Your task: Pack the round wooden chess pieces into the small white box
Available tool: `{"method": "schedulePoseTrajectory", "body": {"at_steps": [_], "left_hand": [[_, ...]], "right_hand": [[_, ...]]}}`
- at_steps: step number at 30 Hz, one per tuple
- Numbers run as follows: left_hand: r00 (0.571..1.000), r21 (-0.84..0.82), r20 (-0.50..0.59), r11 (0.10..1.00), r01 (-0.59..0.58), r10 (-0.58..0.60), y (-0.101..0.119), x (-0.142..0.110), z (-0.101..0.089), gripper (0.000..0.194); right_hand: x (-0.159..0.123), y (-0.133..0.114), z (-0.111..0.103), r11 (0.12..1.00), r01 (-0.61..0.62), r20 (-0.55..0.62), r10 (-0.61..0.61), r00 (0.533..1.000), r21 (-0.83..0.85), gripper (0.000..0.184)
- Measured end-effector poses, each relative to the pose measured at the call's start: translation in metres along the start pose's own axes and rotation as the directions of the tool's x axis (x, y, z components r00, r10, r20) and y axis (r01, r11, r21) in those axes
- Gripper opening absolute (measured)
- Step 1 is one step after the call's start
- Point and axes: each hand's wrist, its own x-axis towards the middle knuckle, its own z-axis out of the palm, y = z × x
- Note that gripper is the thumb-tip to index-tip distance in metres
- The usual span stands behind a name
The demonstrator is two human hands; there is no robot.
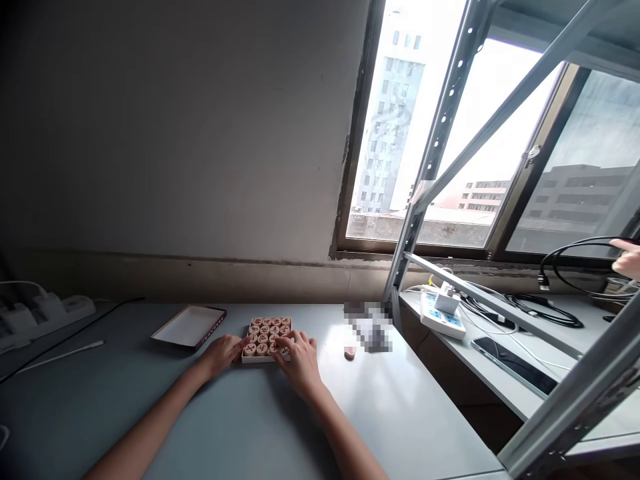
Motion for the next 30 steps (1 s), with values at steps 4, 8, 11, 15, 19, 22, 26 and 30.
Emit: {"method": "schedulePoseTrajectory", "body": {"at_steps": [4,8,11,15,19,22,26,30], "left_hand": [[1.0,0.009,-0.008,1.0,-0.018,0.018,-0.002,0.001,0.002,0.058],[1.0,0.017,-0.013,1.0,-0.013,0.013,-0.006,0.003,0.004,0.058],[1.0,0.005,-0.003,1.0,-0.013,0.013,-0.009,0.004,0.005,0.058],[0.999,-0.02,-0.003,0.999,-0.032,0.032,-0.011,0.003,0.004,0.056],[0.998,-0.027,-0.017,0.998,-0.06,0.06,-0.011,0.001,0.001,0.054],[0.993,0.016,-0.098,0.997,-0.069,0.07,-0.014,0.003,-0.002,0.052],[0.897,0.106,-0.441,0.994,0.034,0.016,-0.026,0.008,-0.004,0.037],[0.748,0.219,-0.654,0.92,0.325,-0.109,-0.041,0.011,-0.004,0.028]], "right_hand": [[0.0,-0.001,0.001,0.997,0.01,-0.035,-0.007,0.999,0.076,0.019],[-0.002,0.0,-0.003,0.988,-0.039,-0.073,0.05,0.996,0.15,0.018],[-0.002,0.005,-0.01,0.994,-0.07,-0.11,0.079,0.991,0.08,0.021],[-0.005,0.033,-0.025,0.948,-0.253,-0.218,0.209,0.953,-0.194,0.025],[-0.016,0.077,-0.033,0.819,-0.516,-0.22,0.47,0.855,-0.253,0.022],[-0.02,0.091,-0.031,0.862,-0.49,-0.152,0.471,0.869,-0.128,0.023],[-0.01,0.066,-0.029,0.957,-0.285,-0.092,0.29,0.953,0.058,0.018],[0.0,0.026,-0.024,0.934,0.057,-0.177,0.007,0.984,0.353,0.015]]}}
